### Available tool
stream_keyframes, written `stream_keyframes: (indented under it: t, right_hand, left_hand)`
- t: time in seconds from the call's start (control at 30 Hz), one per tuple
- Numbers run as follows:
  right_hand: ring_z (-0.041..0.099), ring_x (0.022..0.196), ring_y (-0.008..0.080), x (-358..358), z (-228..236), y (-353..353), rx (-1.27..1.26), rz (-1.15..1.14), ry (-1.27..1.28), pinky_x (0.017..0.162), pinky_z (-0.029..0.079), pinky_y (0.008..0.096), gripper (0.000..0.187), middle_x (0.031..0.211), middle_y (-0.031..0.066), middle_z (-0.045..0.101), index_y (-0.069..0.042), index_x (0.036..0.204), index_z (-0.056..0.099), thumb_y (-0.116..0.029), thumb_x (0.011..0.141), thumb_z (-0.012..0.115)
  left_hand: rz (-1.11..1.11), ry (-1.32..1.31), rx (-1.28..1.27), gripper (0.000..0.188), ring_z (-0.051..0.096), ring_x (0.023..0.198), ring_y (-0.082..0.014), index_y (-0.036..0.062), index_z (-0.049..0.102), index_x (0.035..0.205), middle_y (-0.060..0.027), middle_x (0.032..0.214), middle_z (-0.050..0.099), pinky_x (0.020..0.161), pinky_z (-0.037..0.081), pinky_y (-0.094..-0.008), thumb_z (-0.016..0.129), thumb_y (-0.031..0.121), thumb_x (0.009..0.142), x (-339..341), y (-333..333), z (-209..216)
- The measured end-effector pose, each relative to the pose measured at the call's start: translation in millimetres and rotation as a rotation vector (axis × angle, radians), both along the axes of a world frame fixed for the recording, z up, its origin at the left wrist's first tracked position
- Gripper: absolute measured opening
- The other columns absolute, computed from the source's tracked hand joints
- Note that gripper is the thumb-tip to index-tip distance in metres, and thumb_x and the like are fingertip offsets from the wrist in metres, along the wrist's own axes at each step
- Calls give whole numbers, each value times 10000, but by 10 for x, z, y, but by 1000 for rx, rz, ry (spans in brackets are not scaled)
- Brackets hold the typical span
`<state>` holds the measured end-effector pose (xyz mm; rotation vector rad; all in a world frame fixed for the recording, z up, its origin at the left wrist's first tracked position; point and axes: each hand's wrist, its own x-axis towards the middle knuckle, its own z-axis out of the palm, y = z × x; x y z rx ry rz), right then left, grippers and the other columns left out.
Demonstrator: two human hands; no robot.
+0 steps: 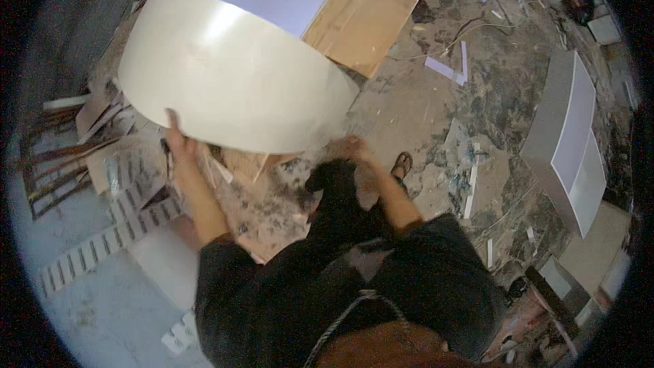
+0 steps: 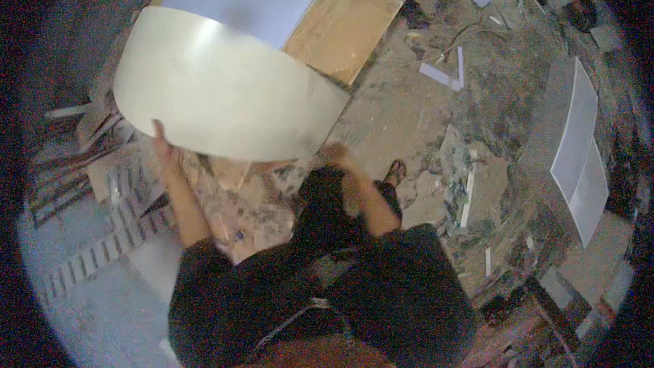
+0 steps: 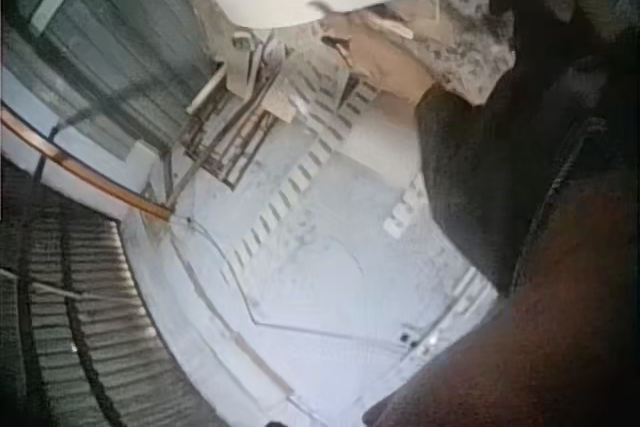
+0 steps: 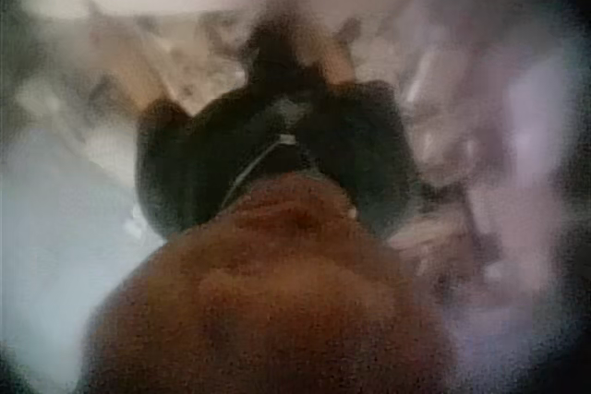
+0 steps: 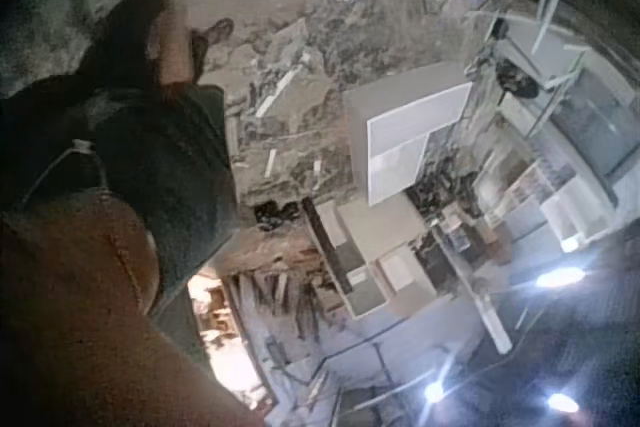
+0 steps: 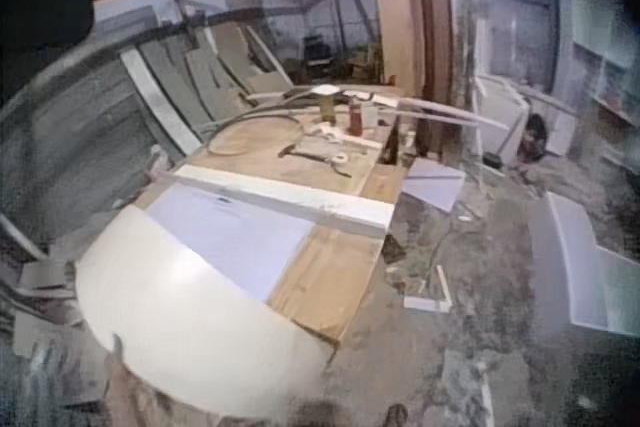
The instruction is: The person aligns and applies a large beige laminate panel onto a white wooden component on a workbench, pressing it down by hand and using a tool to mark the material.
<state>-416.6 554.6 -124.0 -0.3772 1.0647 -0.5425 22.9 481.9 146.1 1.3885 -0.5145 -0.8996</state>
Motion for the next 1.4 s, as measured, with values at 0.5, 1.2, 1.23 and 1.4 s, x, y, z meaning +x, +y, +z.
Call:
stream_keyframes:
  t: [0.5, 1.2, 1.23, 1.4]
  right_hand:
    - [665, 991, 237, -1176, 2514, -2795, -1059, 438, 448, 850, 537, 384, 589, 1053, 186, 699, -11, 1345, 553, -349, 897, 734]
    - [495, 572, 48, -1342, 2778, -2220, -974, 481, 249, 520, 404, 245, 290, 649, -38, 534, -39, 882, 620, -305, 994, 647]
    - [531, 626, 60, -1433, 2811, -2183, -1028, 322, 263, 565, 430, 244, 270, 697, -21, 578, -31, 906, 643, -288, 985, 659]
    - [642, 790, 110, -2169, 2801, -2302, -1029, -144, 221, 749, 516, 272, 215, 892, 62, 722, -4, 1026, 741, -176, 898, 760]
  left_hand:
    - [32, 271, 15, 534, 595, 1146, -308, -42, 520, 1341, -173, 1244, 621, 989, 492, -423, 658, 176, 874, -3769, 1606, -395]
    - [303, 394, -187, 605, 567, 1199, -324, -23, 480, 1385, -189, 1317, 581, 990, 497, -426, 509, 406, 958, -2955, 1390, -460]
    - [241, 436, -201, 611, 566, 1202, -325, -22, 478, 1387, -190, 1320, 579, 990, 497, -426, 502, 417, 962, -3249, 1505, -438]
    - [62, 703, -483, 641, 559, 1214, -328, -18, 468, 1397, -193, 1337, 569, 990, 498, -427, 467, 471, 983, -4660, 1607, -282]
